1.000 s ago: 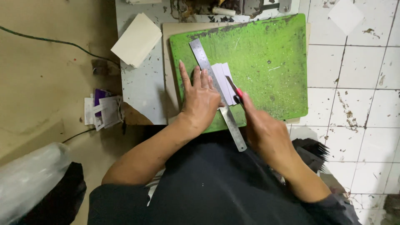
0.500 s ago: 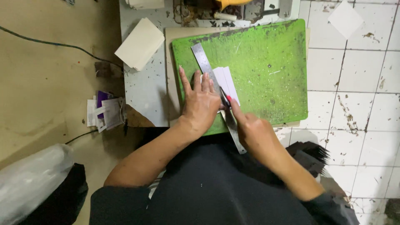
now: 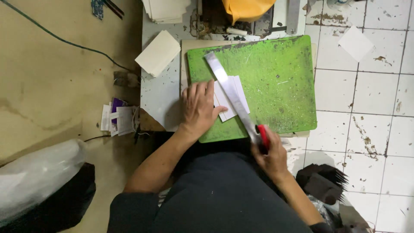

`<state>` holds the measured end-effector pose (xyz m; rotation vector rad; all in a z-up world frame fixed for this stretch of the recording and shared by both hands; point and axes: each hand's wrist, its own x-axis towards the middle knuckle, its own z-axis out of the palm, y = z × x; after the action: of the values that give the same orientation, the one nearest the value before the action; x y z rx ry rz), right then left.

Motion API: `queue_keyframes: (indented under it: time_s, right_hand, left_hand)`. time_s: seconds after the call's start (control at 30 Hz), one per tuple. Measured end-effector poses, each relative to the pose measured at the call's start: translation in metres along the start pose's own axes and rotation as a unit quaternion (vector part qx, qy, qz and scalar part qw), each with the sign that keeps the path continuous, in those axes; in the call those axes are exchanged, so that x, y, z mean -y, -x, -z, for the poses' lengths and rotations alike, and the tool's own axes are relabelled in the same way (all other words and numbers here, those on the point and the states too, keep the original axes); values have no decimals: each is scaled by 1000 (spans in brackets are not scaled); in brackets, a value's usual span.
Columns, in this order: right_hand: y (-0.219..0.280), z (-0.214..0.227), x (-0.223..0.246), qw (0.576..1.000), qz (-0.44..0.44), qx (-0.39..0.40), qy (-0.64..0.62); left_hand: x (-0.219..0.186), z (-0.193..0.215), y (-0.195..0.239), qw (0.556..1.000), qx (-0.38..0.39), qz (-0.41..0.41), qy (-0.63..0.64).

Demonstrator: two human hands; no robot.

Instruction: Measuring and cutting small rectangular strips of white material using a metal ruler and a utility knife on a cutting mat.

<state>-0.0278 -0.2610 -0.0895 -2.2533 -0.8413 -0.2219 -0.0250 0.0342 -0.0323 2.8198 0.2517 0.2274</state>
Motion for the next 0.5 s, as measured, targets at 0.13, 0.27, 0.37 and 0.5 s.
queue_keyframes:
  time_s: [0.13,0.27,0.37,0.5]
  right_hand:
    - [-13,26,-26,996,-8,-25,91]
    - [-31,45,-41,987,17,-9,160]
    - [-45,43,-48,968,50,-15,247]
    - [-61,30,-65,946,57,-32,317]
  left_hand:
    - [11,0,-6,992,45,62,96]
    - [23,7,4,929,-11,70,362]
    - [0,47,14,853,-5,98,513]
    - [-15,61,27,788,-13,68,612]
